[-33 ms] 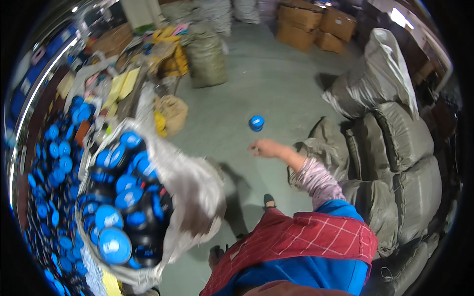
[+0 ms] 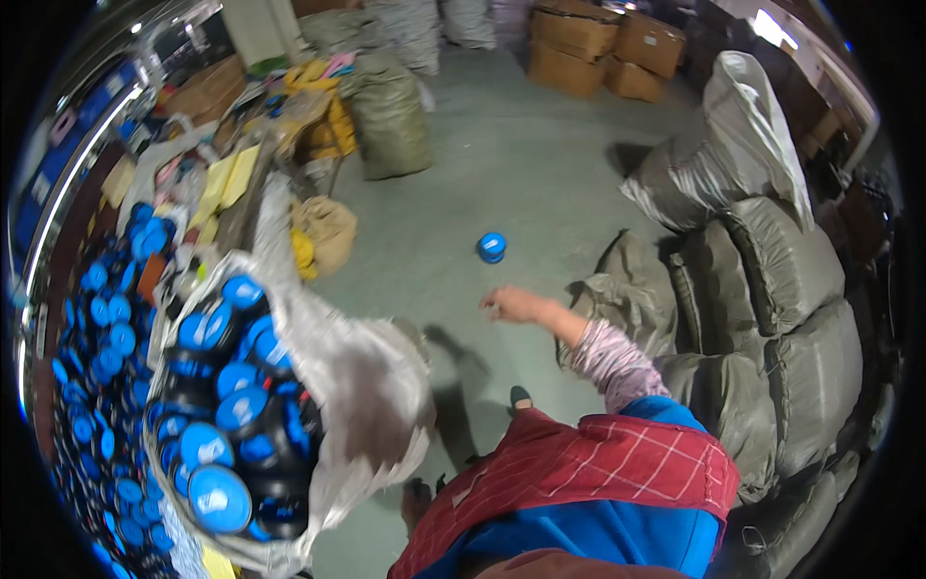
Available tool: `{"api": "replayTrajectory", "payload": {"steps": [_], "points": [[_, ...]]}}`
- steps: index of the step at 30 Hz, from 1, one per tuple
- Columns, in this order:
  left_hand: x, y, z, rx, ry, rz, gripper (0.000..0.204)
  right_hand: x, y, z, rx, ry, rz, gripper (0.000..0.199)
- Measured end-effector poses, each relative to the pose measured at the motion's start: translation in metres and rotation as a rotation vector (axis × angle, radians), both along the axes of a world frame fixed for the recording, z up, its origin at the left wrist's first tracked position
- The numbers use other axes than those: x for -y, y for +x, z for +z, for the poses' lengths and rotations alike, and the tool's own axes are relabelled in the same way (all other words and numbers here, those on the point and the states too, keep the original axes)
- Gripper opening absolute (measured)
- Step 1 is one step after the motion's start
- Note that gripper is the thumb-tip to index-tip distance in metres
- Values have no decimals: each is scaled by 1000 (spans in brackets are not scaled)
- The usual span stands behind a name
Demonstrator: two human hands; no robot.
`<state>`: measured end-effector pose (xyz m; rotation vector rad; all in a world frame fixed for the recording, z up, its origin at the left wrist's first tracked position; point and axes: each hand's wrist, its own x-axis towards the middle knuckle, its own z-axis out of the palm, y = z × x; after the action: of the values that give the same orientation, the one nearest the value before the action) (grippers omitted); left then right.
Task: The person assembles small blue and black circular objects by hand, placing white plastic pieces into the center of each unit. They repeatedly pick up units, insert pieces, and place finished units into a large white sack. The workspace is cluttered with many similar units and loose parts.
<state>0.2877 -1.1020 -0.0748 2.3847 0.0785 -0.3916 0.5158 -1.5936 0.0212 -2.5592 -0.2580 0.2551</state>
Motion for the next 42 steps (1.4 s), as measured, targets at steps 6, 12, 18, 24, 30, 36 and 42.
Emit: {"api": "replayTrajectory", "payload": {"steps": [6,12,18,24,30,36,42], "points": [[185,185,59,280,-69,-228,26,92,-36,-73,-314,309,114,31],[281,261,35,68,-78,-413,29,193,56,-100,-286,298,-95,33],[347,374,-19,-89,-71,-322,31,283,165,-201,-557,819,-628,27],[451,492,-100,-412,11,-408,50,400,158,-378,-478,10,-464,27],[547,494,-143,-725,306,-398,84,423,236,-440,-557,553,-883,23],[595,475,-176,-862,429,-394,86,430,314,-632,-644,181,-1041,63],[601,461,-183,-887,428,-279,87,405,392,-722,-573,236,-1270,129]]}}
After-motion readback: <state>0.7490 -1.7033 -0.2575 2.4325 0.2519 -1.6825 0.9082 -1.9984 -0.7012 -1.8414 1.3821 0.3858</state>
